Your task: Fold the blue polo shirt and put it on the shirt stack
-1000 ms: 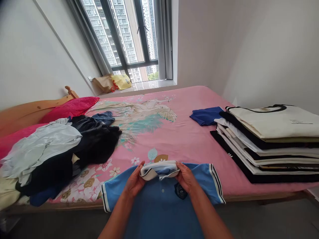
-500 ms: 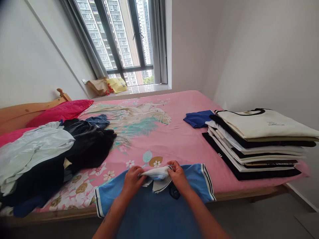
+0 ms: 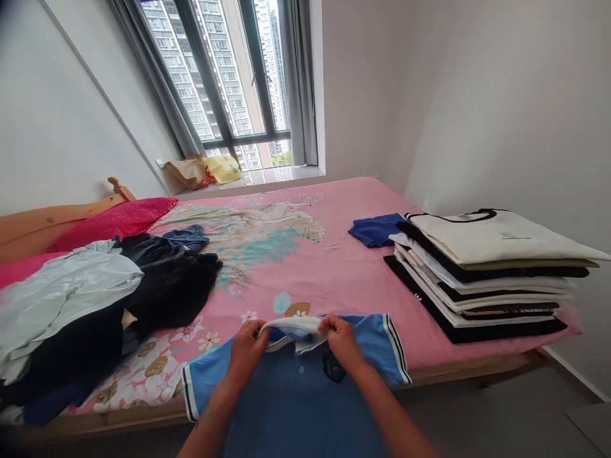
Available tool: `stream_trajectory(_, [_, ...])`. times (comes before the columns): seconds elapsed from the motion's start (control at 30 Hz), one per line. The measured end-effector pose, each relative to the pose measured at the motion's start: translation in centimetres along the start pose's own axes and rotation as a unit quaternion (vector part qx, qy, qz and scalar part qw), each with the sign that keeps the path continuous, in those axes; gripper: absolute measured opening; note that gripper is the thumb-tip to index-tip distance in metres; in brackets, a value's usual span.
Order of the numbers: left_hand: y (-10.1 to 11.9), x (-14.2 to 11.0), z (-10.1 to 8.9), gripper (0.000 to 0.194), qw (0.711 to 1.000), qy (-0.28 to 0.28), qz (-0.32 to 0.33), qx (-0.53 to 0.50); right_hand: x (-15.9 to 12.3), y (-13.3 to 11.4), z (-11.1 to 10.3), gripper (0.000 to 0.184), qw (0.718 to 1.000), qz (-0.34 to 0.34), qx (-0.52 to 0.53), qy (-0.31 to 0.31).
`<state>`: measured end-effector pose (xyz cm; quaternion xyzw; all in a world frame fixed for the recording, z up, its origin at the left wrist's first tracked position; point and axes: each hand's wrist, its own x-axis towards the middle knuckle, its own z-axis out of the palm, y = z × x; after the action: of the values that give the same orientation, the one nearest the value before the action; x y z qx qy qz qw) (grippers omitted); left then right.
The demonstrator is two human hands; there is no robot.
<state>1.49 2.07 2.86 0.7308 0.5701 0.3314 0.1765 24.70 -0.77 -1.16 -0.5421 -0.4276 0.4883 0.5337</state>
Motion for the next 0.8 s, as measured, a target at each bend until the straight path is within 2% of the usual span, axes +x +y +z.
stream_trajectory(0.07, [-0.1,-0.1,0.2,0.022,1.0,0.005,-0.002,0.0,-0.2,0.5,0.0,0.019,0.994,-0.039,-0.104,-0.001])
stream_trajectory(0.13, [-0.3,-0.3,0.5,0.021,1.0,0.008,-0.013,0.0,-0.6,0.7,0.0,0.028,0.985,-0.047,-0.165,-0.001])
stream_trajectory(0.2, [-0.5,-0.5,0.8,0.022,1.0,0.006,-0.025,0.0,-1.0,0.6,0.2,0.038,0.981,-0.021,-0.192,0.002])
stream_trajectory(0.27, [-0.5,-0.7,1.0,0.023,0.999,-0.003,-0.035,0.001,-1.3,0.2,0.5,0.04,0.985,0.035,-0.17,0.006])
stream_trajectory(0.33, [-0.5,-0.8,1.1,0.024,0.999,-0.015,-0.045,0.002,-1.6,-0.4,0.8,0.036,0.993,0.094,-0.069,0.003])
stream_trajectory(0.4, [-0.5,-0.8,1.3,0.026,0.998,-0.022,-0.051,-0.002,-1.7,-1.1,1.0,0.036,0.987,0.13,0.09,-0.01])
stream_trajectory(0.5, [-0.6,-0.8,1.4,0.029,0.998,-0.026,-0.057,-0.01,-1.5,-1.7,1.2,0.049,0.944,0.142,0.296,0.0])
stream_trajectory(0.57, [-0.7,-0.8,1.5,0.03,0.998,-0.029,-0.062,-0.014,-1.1,-1.5,1.3,0.056,0.925,0.139,0.354,0.026])
stream_trajectory(0.6, [-0.8,-0.9,1.5,0.031,0.997,-0.029,-0.064,-0.017,-0.9,-1.2,1.4,0.056,0.924,0.133,0.356,0.038])
stream_trajectory(0.67, [-0.8,-0.9,1.5,0.031,0.997,-0.028,-0.064,-0.026,-0.7,-0.4,1.6,0.05,0.944,0.112,0.308,0.049])
stream_trajectory(0.73, [-0.9,-1.0,1.5,0.03,0.997,-0.026,-0.064,-0.032,-0.8,0.3,1.7,0.043,0.975,0.068,0.203,0.054])
stream_trajectory(0.8, [-1.0,-1.0,1.6,0.03,0.997,-0.025,-0.066,-0.026,-1.2,0.8,1.8,0.04,0.995,-0.007,0.057,0.078])
